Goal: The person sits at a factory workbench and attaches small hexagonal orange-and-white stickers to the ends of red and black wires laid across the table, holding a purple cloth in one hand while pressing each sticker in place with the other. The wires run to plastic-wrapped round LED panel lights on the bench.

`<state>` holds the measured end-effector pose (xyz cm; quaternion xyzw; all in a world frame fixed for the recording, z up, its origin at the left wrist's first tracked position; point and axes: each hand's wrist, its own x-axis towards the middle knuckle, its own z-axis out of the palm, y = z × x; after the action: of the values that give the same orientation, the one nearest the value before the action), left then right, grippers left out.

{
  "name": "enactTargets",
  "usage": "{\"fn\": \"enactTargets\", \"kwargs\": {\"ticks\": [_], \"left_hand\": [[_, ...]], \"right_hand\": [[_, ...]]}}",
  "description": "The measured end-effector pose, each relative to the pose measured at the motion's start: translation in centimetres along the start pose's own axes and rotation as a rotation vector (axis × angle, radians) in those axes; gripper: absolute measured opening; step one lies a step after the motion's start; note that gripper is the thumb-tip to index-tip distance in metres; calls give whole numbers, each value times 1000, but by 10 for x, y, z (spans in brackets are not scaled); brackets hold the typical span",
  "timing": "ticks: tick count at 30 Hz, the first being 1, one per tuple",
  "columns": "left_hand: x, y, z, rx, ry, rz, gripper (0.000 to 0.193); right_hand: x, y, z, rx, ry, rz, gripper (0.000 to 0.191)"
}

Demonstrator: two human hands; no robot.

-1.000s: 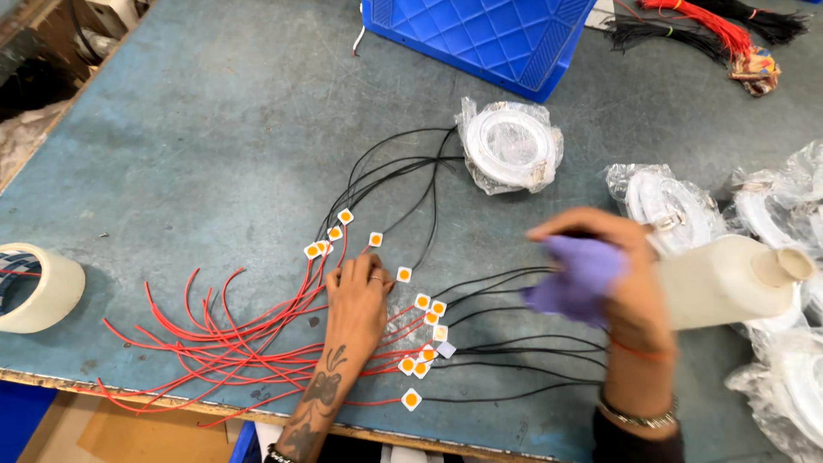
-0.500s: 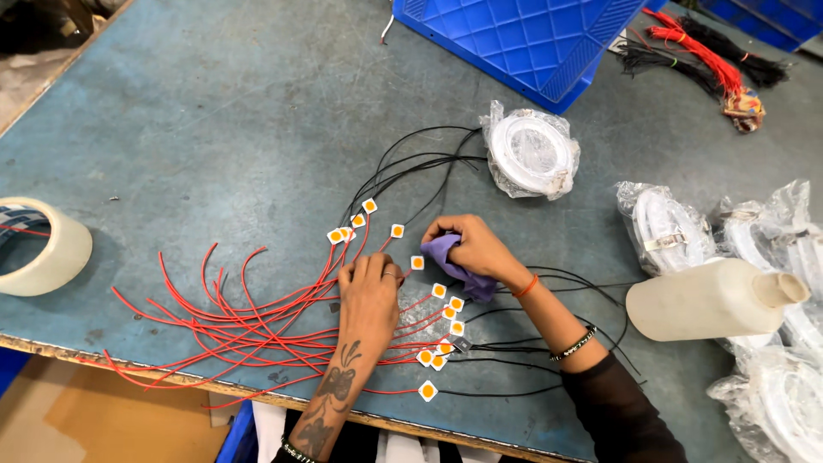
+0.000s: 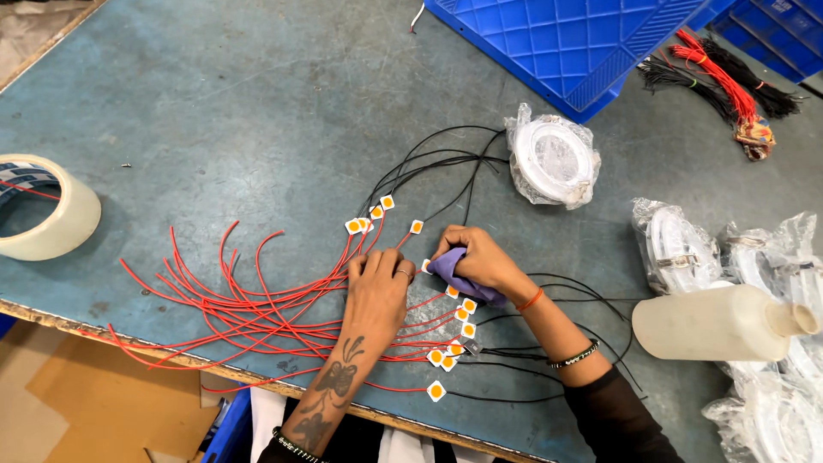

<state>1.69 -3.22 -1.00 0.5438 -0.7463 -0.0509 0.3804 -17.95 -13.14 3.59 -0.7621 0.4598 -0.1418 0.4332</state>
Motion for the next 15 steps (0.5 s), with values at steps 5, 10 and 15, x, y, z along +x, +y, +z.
{"fn": "enactTargets", "kwargs": {"ticks": [5,10,15], "left_hand": [[-1,2,2,-11,-11,-4,21],[0,5,-2,-53,31,-52,8],[0,8,-7,-63,37,-69,7]], "right_hand": [[3,7,3,-32,15,47,14],[3,8,5,-46,31,75,8],[-1,-2,5,-75,63,140,12]]}}
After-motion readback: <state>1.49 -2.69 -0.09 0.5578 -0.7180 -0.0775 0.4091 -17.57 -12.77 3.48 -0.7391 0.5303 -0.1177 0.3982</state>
